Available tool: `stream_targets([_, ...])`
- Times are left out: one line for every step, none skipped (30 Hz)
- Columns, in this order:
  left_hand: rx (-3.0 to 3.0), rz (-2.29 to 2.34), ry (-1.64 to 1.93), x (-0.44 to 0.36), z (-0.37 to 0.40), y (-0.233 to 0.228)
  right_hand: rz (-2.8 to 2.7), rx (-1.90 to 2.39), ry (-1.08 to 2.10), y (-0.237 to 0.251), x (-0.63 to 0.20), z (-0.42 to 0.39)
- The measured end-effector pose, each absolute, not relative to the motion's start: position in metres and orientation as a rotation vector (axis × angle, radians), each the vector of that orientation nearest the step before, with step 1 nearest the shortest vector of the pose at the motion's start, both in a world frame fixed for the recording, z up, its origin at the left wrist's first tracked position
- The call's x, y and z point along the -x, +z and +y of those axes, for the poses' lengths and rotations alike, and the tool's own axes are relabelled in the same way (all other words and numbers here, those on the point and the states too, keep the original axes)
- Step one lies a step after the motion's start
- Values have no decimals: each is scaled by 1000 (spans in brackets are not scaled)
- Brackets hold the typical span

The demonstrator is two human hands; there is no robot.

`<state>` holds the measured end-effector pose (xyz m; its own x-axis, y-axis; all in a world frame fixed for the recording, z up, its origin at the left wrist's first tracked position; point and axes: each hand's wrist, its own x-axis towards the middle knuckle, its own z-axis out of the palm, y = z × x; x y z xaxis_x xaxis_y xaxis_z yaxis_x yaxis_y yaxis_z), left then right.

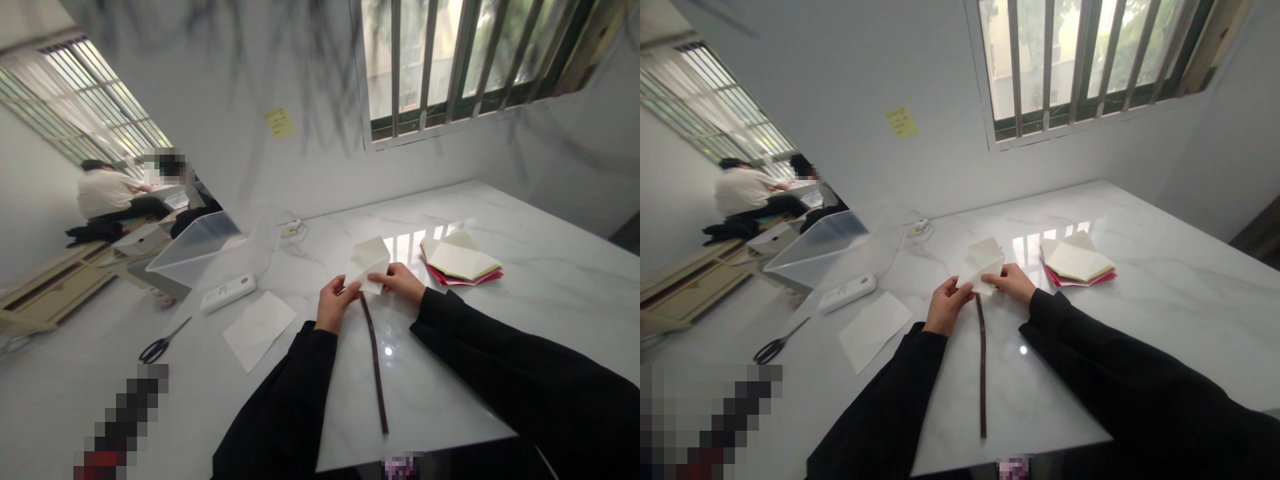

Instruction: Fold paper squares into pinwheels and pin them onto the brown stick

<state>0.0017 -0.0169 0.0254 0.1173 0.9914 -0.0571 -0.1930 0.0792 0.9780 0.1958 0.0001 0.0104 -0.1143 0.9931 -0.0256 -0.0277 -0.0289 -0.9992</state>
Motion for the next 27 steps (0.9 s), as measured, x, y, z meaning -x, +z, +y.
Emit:
stream_targets([-1049, 1034, 1180, -1, -16, 26, -1232, 1145, 1335, 11, -197, 1])
stream_targets([-1031, 1053, 1193, 0, -15, 26, -1214, 1137, 1343, 11, -198, 2])
stream_targets([-1014, 1072, 1201, 0, -14, 27, -1206, 1131, 1348, 11, -198, 2])
stream_targets([-999, 1087, 1206, 1, -13, 27, -1204, 1127, 1353, 11, -199, 2])
stream_targets([-983, 1100, 1210, 1, -13, 27, -1206, 1123, 1357, 11, -199, 2])
stream_targets([-970, 1110, 1212, 1, -13, 28, -1212, 1118, 1360, 10, -199, 2])
stream_targets([-958, 1115, 1214, 1, -12, 28, -1220, 1112, 1362, 10, -199, 3])
stream_targets([-948, 1115, 1216, 1, -12, 29, -1226, 1106, 1362, 10, -199, 3])
stream_targets([-940, 1111, 1217, 1, -13, 30, -1229, 1100, 1360, 9, -199, 3])
stream_targets([-938, 1102, 1213, 1, -13, 31, -1234, 1097, 1357, 9, -199, 3])
stream_targets([-944, 1087, 1203, 1, -13, 32, -1245, 1099, 1352, 9, -200, 3])
stream_targets([-956, 1070, 1186, 1, -14, 33, -1263, 1104, 1348, 9, -200, 3])
stream_targets([-975, 1055, 1163, 1, -14, 34, -1290, 1107, 1350, 9, -201, 3])
stream_targets([-1000, 1046, 1135, 1, -15, 34, -1326, 1105, 1357, 9, -201, 3])
stream_targets([-1029, 1044, 1104, 1, -15, 34, -1364, 1098, 1369, 9, -202, 2])
stream_targets([-1057, 1050, 1077, 1, -15, 33, -1398, 1082, 1384, 9, -202, 1])
stream_targets([-1083, 1061, 1053, 1, -15, 31, -1424, 1060, 1397, 10, -202, 1])
stream_targets([-1107, 1074, 1033, 1, -15, 30, -1440, 1037, 1407, 10, -202, 0])
stream_targets([-1126, 1086, 1022, 0, -14, 28, -1451, 1020, 1411, 10, -201, -1])
stream_targets([-1141, 1096, 1021, 0, -14, 27, -1457, 1009, 1411, 11, -201, -2])
stream_targets([-1152, 1107, 1029, -1, -14, 26, -1463, 1005, 1407, 12, -200, -2])
stream_targets([-1158, 1119, 1046, -2, -14, 25, -1469, 1007, 1400, 13, -200, -3])
stream_targets([-1158, 1128, 1071, -3, -14, 24, -1478, 1018, 1390, 14, -200, -4])
stream_targets([-1148, 1132, 1103, -4, -14, 24, -1490, 1035, 1379, 15, -199, -4])
stream_targets([-1129, 1129, 1139, -5, -14, 24, -1506, 1053, 1366, 16, -199, -5])
stream_targets([-1101, 1120, 1174, -6, -14, 25, -1529, 1067, 1356, 17, -199, -6])
stream_targets([-1069, 1109, 1207, -6, -14, 26, -1558, 1078, 1345, 18, -198, -7])
